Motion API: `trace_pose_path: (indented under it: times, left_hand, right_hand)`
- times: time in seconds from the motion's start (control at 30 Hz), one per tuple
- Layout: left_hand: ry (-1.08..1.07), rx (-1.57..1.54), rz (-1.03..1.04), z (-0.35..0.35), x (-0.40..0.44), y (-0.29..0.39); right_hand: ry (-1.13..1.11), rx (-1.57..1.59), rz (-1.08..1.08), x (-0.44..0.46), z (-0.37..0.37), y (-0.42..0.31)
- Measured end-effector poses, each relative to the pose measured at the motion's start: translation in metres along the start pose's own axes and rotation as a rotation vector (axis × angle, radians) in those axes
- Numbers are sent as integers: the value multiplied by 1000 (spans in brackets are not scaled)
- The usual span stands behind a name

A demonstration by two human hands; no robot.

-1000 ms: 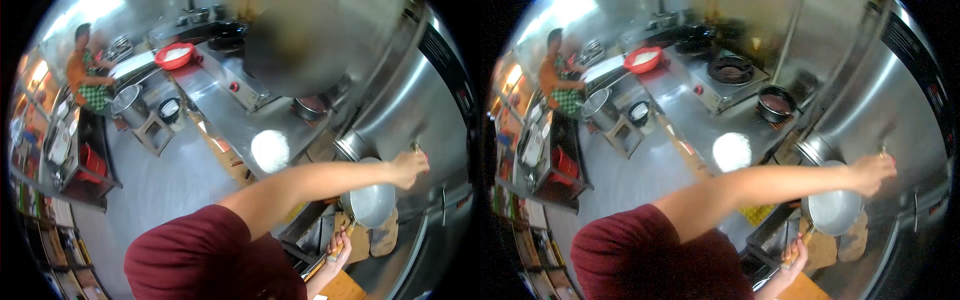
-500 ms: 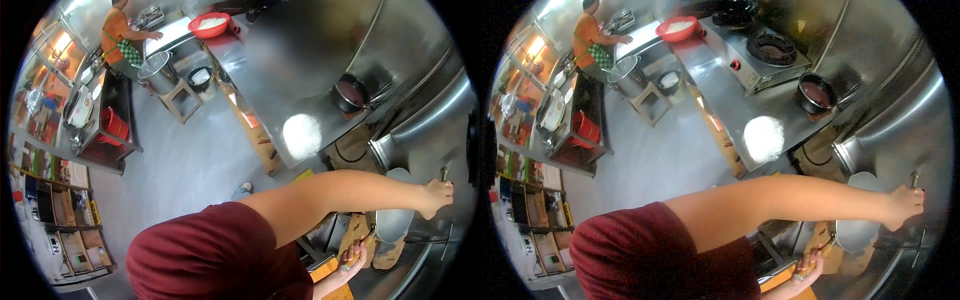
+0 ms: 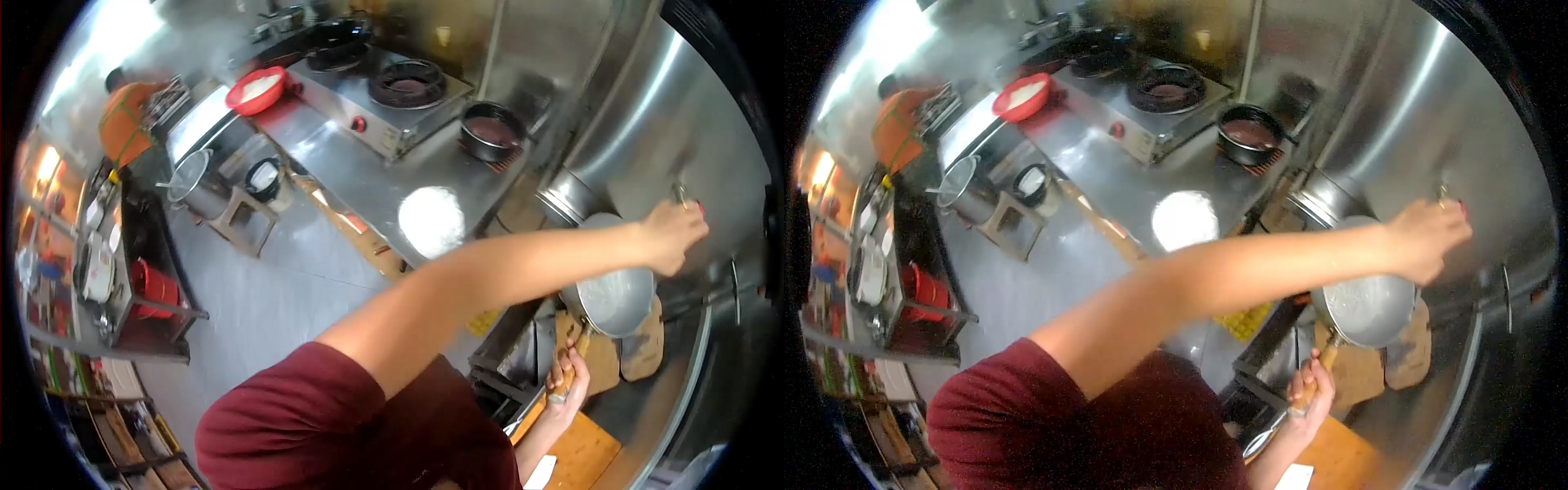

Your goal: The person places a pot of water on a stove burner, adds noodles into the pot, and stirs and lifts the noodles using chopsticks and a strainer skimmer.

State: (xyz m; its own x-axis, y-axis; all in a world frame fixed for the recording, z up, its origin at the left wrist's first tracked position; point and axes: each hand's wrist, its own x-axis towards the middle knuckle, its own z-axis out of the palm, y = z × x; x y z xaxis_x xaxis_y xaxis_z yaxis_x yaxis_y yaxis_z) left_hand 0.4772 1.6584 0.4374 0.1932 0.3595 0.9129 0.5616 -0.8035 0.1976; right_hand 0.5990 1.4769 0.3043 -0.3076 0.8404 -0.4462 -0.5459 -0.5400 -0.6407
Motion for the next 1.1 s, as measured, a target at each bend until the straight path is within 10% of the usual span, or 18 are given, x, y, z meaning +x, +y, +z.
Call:
trace_pose_path:
  times: [0.4,1.1]
  left_hand:
    - [-327,47,67,-22,8,8]
    - [-105,82,126,-13,4,9]
  right_hand:
    - [2,0,-43,-13,-11,2]
    - [-18,23,-29,-12,-1,-12]
